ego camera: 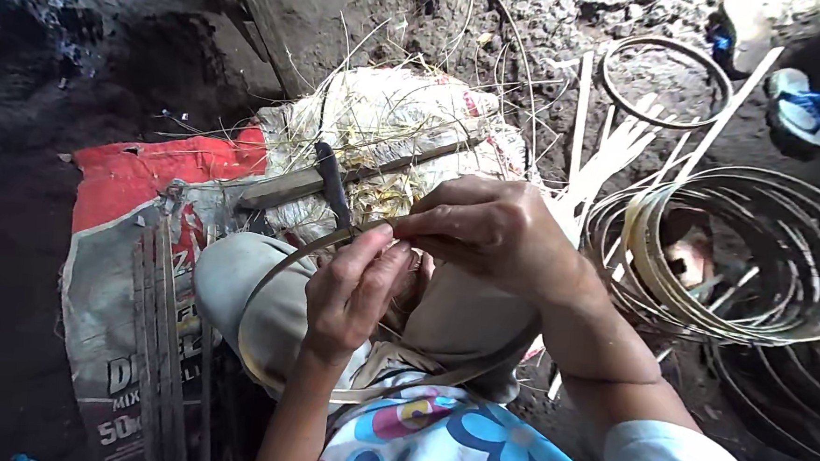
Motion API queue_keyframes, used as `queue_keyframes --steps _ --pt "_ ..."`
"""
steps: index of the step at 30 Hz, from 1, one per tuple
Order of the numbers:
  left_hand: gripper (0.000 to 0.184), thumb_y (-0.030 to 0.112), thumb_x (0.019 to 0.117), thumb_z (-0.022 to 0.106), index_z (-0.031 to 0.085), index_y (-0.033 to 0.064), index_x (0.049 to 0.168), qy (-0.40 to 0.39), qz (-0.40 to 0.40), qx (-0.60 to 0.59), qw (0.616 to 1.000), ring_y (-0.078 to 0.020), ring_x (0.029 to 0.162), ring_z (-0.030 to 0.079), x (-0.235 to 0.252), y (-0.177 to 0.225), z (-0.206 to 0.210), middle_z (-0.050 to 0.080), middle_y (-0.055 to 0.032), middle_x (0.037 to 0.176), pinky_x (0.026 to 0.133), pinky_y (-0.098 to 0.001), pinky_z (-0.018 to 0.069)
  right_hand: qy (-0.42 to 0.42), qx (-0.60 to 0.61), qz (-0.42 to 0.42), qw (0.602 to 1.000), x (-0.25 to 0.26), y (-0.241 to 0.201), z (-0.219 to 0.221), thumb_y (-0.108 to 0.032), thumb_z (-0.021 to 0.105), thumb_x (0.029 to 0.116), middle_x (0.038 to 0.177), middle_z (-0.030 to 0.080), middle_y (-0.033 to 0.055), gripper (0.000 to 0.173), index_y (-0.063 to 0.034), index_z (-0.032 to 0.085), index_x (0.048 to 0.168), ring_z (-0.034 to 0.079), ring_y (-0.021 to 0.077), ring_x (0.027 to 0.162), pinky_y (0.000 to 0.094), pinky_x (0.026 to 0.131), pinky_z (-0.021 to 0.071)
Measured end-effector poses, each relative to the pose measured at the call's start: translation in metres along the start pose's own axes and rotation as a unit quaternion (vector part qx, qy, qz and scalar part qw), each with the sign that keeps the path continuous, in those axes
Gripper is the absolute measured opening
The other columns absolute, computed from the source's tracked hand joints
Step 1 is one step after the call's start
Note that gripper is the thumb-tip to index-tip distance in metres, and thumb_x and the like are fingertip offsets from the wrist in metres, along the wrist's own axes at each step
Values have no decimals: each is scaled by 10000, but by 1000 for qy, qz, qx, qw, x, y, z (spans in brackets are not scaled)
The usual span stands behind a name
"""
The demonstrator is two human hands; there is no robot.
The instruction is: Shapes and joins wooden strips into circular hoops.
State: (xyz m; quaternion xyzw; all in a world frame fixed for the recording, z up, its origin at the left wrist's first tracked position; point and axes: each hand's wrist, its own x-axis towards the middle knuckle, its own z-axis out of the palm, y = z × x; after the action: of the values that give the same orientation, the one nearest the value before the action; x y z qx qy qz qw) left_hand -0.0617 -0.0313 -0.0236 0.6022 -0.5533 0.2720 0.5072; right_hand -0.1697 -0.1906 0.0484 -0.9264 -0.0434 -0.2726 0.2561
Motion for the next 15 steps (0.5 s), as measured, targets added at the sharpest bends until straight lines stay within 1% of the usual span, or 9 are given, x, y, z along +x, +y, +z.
queue_keyframes --steps 2,5,7,9,11,12,15 --pt "112 68 945 730 680 -8 1010 10 -24 -17 1000 -154 1042 681 8 2 2 672 -144 1132 892 -230 561 -7 -10 -8 1000 -2 0 -1 -109 664 939 928 750 52 168 -85 816 1006 693 140 842 284 757 560" --pt "103 76 957 715 717 -16 1005 3 -67 -50 996 -144 1042 699 15 5 2 714 -129 1080 901 -241 567 0 -10 -6 1000 -3 0 -1 -116 674 927 917 749 61 160 -64 812 990 697 140 830 278 749 564" --pt "120 83 959 715 730 -23 1013 -8 -90 -69 993 -133 1045 699 17 5 1 719 -125 1078 913 -241 568 5 -3 4 1000 -1 0 0 -125 682 922 900 747 58 154 -60 813 970 690 131 806 275 721 558" --pt "150 84 972 695 736 -32 1059 -32 -104 -82 991 -123 1066 688 19 5 -2 716 -126 1110 930 -235 555 -3 16 20 1000 0 2 -1 -134 676 938 895 743 42 151 -63 808 960 683 101 784 256 702 558" --pt "178 49 956 705 730 -41 1107 -50 -100 -89 990 -121 1100 670 20 4 -3 699 -133 1144 964 -228 538 -15 47 33 998 2 5 -3 -137 670 954 875 729 35 151 -53 796 949 664 65 742 224 668 549" --pt "187 29 936 722 732 -42 1109 -49 -95 -86 991 -121 1100 670 20 3 -3 697 -135 1142 969 -225 535 -19 62 35 997 3 7 -3 -136 662 960 871 731 36 160 -46 794 952 664 51 741 203 669 544" --pt "152 0 911 740 755 -38 1058 -35 -70 -55 995 -136 1050 688 21 2 -2 710 -145 1078 937 -223 545 -32 95 47 994 6 10 -3 -121 639 974 860 724 32 173 -31 786 962 646 16 729 159 661 523"
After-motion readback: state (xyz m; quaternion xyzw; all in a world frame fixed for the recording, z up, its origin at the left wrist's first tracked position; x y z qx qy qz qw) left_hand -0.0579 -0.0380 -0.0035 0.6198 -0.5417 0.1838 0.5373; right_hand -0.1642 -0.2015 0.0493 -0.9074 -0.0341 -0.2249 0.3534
